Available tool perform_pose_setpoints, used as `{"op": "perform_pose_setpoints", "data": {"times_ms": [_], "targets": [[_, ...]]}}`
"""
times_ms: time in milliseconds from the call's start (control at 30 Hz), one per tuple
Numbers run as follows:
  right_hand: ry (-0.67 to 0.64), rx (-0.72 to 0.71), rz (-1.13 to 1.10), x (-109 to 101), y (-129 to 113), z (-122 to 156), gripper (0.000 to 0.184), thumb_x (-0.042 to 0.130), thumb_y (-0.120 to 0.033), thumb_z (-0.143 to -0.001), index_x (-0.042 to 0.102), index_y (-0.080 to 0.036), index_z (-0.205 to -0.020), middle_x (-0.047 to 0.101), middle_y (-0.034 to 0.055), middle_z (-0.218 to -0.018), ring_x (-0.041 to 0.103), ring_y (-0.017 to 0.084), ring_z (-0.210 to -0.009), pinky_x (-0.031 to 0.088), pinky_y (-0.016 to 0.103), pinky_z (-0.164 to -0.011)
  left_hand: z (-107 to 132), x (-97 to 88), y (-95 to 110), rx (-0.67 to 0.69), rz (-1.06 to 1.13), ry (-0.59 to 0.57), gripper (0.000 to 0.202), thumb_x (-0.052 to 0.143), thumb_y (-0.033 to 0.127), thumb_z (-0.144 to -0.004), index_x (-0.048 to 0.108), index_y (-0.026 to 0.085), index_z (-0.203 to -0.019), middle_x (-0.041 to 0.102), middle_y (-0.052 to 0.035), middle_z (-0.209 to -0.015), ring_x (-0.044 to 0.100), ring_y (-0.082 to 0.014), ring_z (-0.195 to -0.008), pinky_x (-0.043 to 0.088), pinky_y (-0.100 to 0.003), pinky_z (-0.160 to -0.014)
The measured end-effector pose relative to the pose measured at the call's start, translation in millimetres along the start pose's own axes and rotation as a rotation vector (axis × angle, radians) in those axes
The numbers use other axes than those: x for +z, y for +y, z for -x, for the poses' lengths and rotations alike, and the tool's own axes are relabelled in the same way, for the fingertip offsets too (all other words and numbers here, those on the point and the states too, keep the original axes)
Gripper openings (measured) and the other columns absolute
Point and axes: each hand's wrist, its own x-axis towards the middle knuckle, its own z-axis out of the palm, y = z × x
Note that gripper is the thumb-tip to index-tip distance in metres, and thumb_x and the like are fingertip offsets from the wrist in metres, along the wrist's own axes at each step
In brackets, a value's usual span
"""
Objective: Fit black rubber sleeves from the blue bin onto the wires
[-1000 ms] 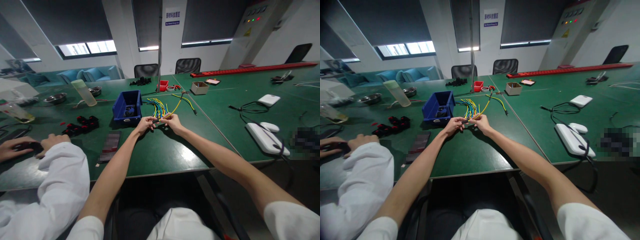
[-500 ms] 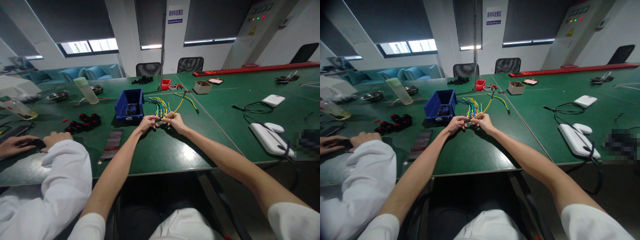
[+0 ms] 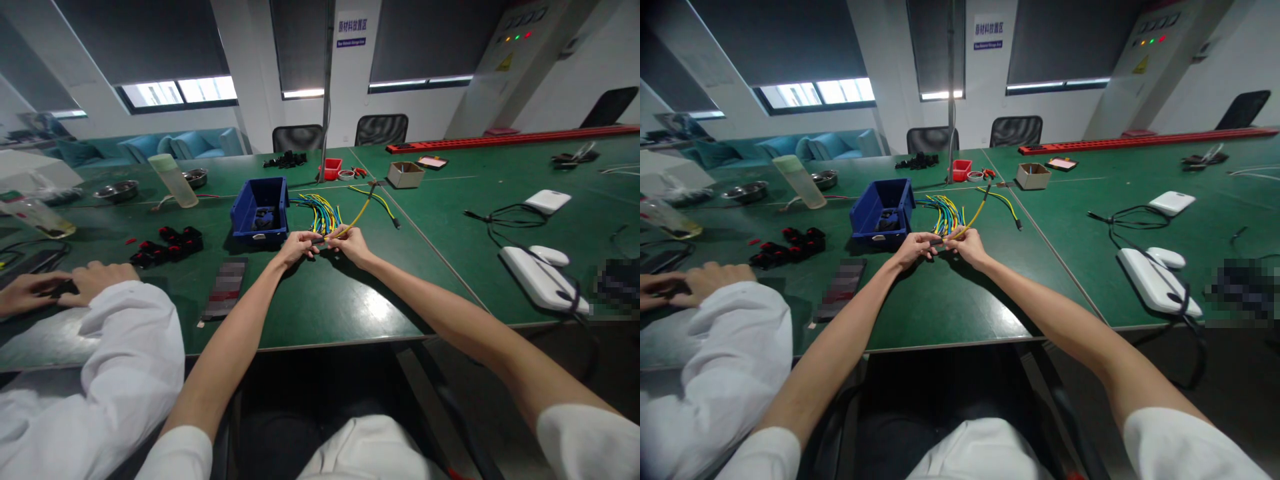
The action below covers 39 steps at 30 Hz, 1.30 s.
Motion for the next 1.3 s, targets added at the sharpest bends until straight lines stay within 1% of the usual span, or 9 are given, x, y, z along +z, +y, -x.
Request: {"op": "perform_pose_setpoints", "data": {"times_ms": [167,333,533,633,733,867,1067,1133,1300], "targets": [[-0.007,0.026,-0.055,-1.6,-3.4,-0.7,0.037,0.081,-0.04,-0.053,0.058,-0.018,-0.071,0.07,0.0047,-0.076,0.064,0.016,-0.06,0.046,0.024,-0.048,-0.2,-2.8,0.0,-0.006,0.037,-0.014,0.039,0.058,0.015,-0.063,0.066,0.008,-0.1,0.07,-0.01,-0.085,0.062,-0.0121,-0.063,0.046,-0.02,-0.051],[-0.014,0.018,-0.099,-2.4,-3.7,-0.6,0.036,0.082,-0.039,-0.053,0.058,-0.018,-0.07,0.071,0.005,-0.079,0.064,0.015,-0.061,0.045,0.023,-0.049,0.4,-5.1,1.3,-0.026,0.106,-0.032,0.039,0.059,0.015,-0.062,0.067,0.008,-0.099,0.07,-0.0121,-0.09,0.063,-0.0127,-0.063,0.047,-0.021,-0.052],[0.001,-0.006,-0.01,2.1,-4.9,2.4,0.03,0.079,-0.037,-0.057,0.061,-0.017,-0.071,0.071,0.006,-0.08,0.066,0.017,-0.065,0.046,0.023,-0.048,-0.5,-5.7,1.6,-0.114,0.141,-0.018,0.037,0.056,0.008,-0.06,0.067,0.006,-0.095,0.071,-0.0133,-0.087,0.063,-0.0113,-0.059,0.049,-0.021,-0.056],[-0.003,-0.041,0.022,3.5,-5.9,3.6,0.027,0.077,-0.037,-0.059,0.062,-0.018,-0.071,0.072,0.007,-0.081,0.066,0.018,-0.064,0.046,0.024,-0.048,-0.3,-6.0,0.6,-0.136,0.162,-0.012,0.036,0.055,0.006,-0.059,0.067,0.005,-0.093,0.07,-0.0139,-0.086,0.064,-0.0126,-0.062,0.05,-0.023,-0.059],[-0.004,-0.053,0.027,3.8,-6.6,4.1,0.029,0.078,-0.038,-0.058,0.061,-0.018,-0.07,0.072,0.0075,-0.082,0.066,0.019,-0.063,0.046,0.025,-0.047,0.1,-6.6,0.8,-0.142,0.172,-0.012,0.036,0.055,0.006,-0.06,0.067,0.005,-0.093,0.07,-0.0148,-0.086,0.065,-0.0135,-0.063,0.05,-0.024,-0.06],[0.004,-0.002,-0.018,3.5,-8.7,4.5,0.034,0.08,-0.04,-0.056,0.06,-0.017,-0.071,0.071,0.0058,-0.078,0.065,0.016,-0.062,0.045,0.022,-0.047,0.8,-6.8,3.3,-0.122,0.164,-0.047,0.038,0.059,0.009,-0.06,0.068,0.005,-0.096,0.071,-0.0146,-0.088,0.064,-0.0136,-0.063,0.049,-0.025,-0.062],[-0.028,0.09,-0.119,1.2,-9.2,2.8,0.04,0.084,-0.038,-0.051,0.057,-0.016,-0.072,0.068,0.0033,-0.069,0.064,0.013,-0.059,0.043,0.019,-0.046,0.8,-6.0,2.7,-0.03,0.098,-0.115,0.042,0.064,0.019,-0.063,0.069,0.007,-0.103,0.071,-0.0124,-0.09,0.063,-0.0138,-0.069,0.046,-0.023,-0.062],[-0.039,0.094,-0.128,0.5,-7.1,1.8,0.04,0.084,-0.037,-0.051,0.057,-0.016,-0.072,0.068,0.0034,-0.07,0.064,0.013,-0.06,0.043,0.019,-0.046,0.7,-5.8,2.1,-0.023,0.082,-0.112,0.041,0.064,0.021,-0.064,0.069,0.008,-0.102,0.071,-0.012,-0.09,0.063,-0.0137,-0.068,0.045,-0.024,-0.062],[-0.061,0.112,-0.127,-1.1,-4.4,-0.4,0.038,0.084,-0.034,-0.053,0.058,-0.015,-0.073,0.069,0.0042,-0.073,0.065,0.013,-0.062,0.045,0.018,-0.047,1.1,-5.1,4.5,-0.059,0.105,-0.087,0.039,0.063,0.019,-0.063,0.07,0.008,-0.099,0.071,-0.0129,-0.091,0.062,-0.0132,-0.067,0.045,-0.025,-0.064]]}}
